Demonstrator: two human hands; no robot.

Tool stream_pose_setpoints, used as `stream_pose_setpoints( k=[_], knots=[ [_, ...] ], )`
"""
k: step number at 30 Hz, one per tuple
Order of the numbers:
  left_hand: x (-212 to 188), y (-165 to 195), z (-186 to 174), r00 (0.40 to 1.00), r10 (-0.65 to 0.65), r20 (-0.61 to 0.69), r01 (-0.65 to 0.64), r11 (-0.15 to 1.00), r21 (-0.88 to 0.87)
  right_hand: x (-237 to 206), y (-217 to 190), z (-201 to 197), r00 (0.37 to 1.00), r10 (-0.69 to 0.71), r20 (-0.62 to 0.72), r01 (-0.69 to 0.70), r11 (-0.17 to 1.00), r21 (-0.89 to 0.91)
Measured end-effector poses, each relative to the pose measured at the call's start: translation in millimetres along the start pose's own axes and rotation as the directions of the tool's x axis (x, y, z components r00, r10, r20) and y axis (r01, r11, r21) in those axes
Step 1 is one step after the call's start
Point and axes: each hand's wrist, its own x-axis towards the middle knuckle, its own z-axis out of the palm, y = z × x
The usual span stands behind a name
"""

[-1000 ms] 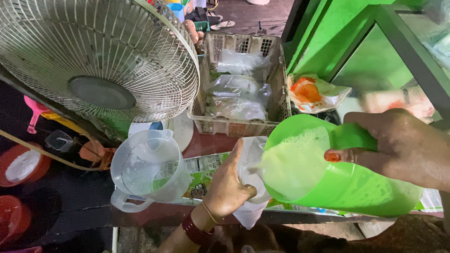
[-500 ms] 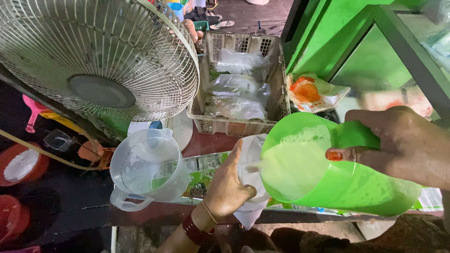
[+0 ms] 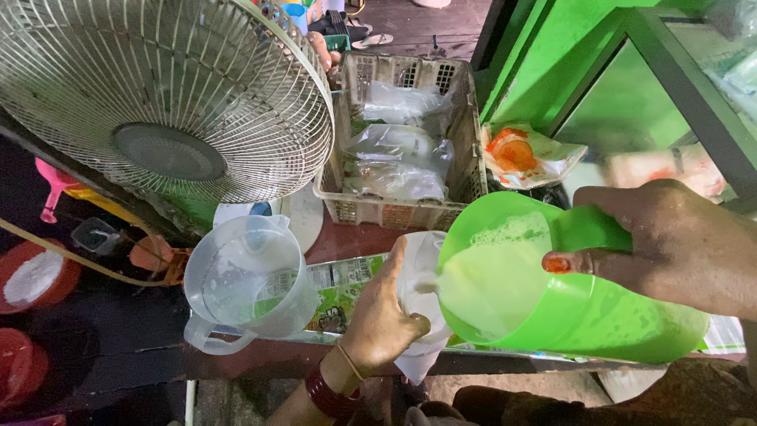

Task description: The person pours a light green liquid from a green pitcher into a clear plastic jug, then transfers the liquid into a small plastic bag. The bag is tied with a yellow rubber band and placed into a basket with other filled bags.

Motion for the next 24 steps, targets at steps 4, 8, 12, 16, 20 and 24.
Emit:
stream_pose_setpoints(
  k=[4, 8, 12, 16, 20, 24],
  knots=[
    [-2, 0, 1, 0.999, 0.035, -0.019, -0.034, 0.998, 0.051, -1, -3, -1, 0.999, -0.027, -0.026, 0.026, 0.999, -0.047],
    [-3, -2, 2, 0.992, -0.118, 0.045, 0.120, 0.992, -0.045, -2, -4, -1, 1.000, 0.026, -0.014, -0.027, 0.999, -0.033],
    [-5, -5, 3, 0.999, 0.019, -0.030, -0.017, 0.999, 0.047, -4, -4, -2, 1.000, -0.015, 0.003, 0.015, 1.000, 0.008],
    [-7, -7, 3, 0.999, 0.017, -0.048, -0.013, 0.997, 0.072, -4, -4, -3, 0.999, -0.044, 0.030, 0.045, 0.998, -0.038],
    [-9, -8, 2, 0.999, -0.006, -0.035, 0.009, 0.997, 0.080, -5, -5, -3, 0.997, -0.062, 0.044, 0.065, 0.994, -0.086],
    [-11, -7, 2, 0.998, -0.031, -0.052, 0.034, 0.997, 0.065, -6, -7, -3, 0.998, -0.050, 0.025, 0.050, 0.999, -0.008]
  ],
)
